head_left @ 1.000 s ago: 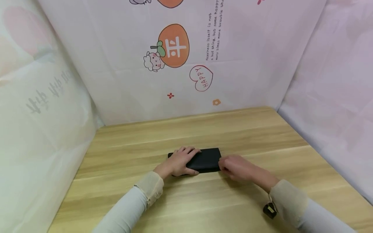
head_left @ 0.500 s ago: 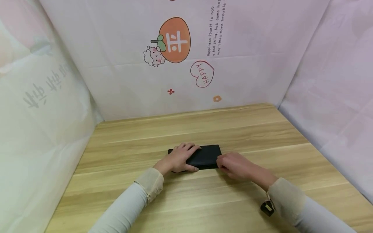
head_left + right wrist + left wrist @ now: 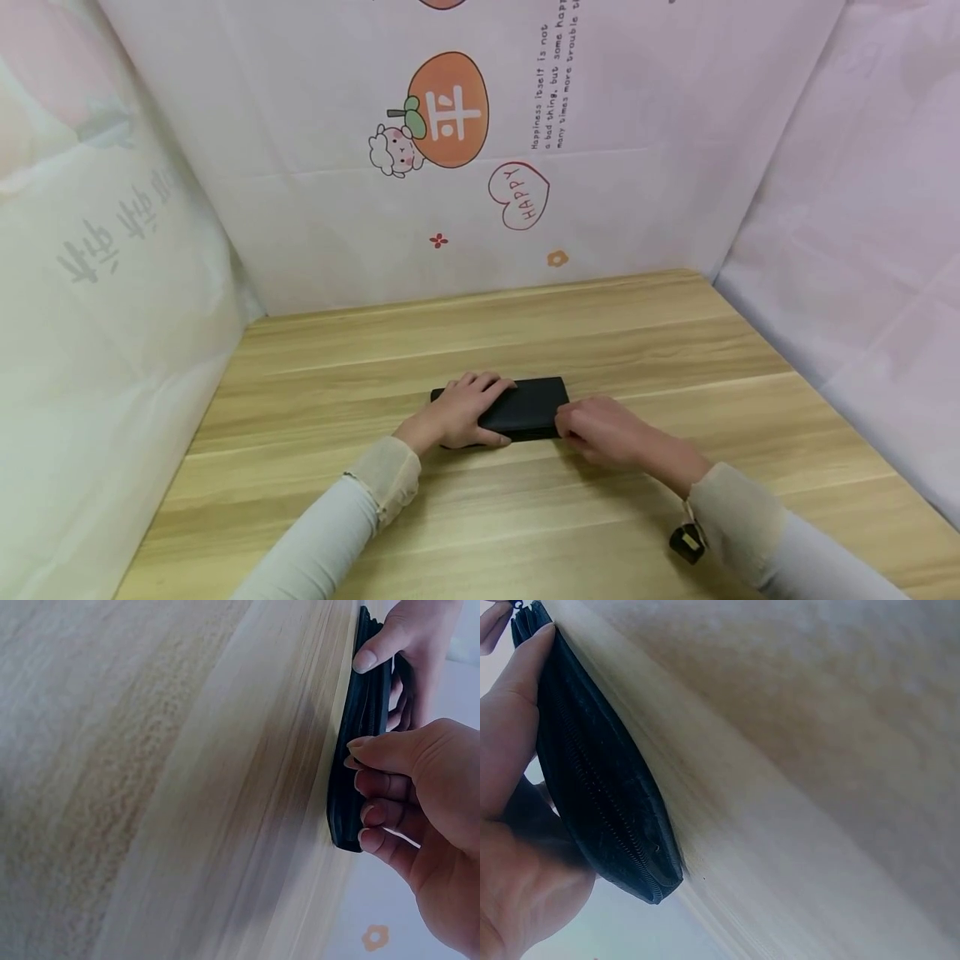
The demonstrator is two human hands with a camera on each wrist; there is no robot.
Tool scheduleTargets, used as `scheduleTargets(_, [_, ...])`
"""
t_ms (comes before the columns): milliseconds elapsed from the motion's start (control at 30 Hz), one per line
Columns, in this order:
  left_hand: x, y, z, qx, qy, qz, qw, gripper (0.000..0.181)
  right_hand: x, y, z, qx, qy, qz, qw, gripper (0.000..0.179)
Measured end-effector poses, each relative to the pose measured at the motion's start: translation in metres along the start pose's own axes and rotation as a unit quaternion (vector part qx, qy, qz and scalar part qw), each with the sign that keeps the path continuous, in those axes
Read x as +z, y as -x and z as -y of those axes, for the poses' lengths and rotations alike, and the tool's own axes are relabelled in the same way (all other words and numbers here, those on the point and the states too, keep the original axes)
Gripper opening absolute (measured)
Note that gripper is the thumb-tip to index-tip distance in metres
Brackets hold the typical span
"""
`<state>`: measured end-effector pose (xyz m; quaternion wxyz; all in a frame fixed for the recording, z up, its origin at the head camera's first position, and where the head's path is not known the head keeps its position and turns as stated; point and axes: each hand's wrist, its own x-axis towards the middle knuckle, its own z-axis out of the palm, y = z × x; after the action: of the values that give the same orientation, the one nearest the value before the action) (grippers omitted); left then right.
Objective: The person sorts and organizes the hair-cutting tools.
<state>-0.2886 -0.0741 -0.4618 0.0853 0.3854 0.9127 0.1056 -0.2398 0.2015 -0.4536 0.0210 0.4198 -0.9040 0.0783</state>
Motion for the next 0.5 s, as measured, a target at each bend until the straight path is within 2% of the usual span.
scheduleTargets(500, [0.0004, -0.0009, -0.0018, 0.0, 0.0, -0.001, 1.0, 0.086, 0.0014, 0.0001, 0.003, -0.004, -0.007, -0.009, 0.9999, 0.033])
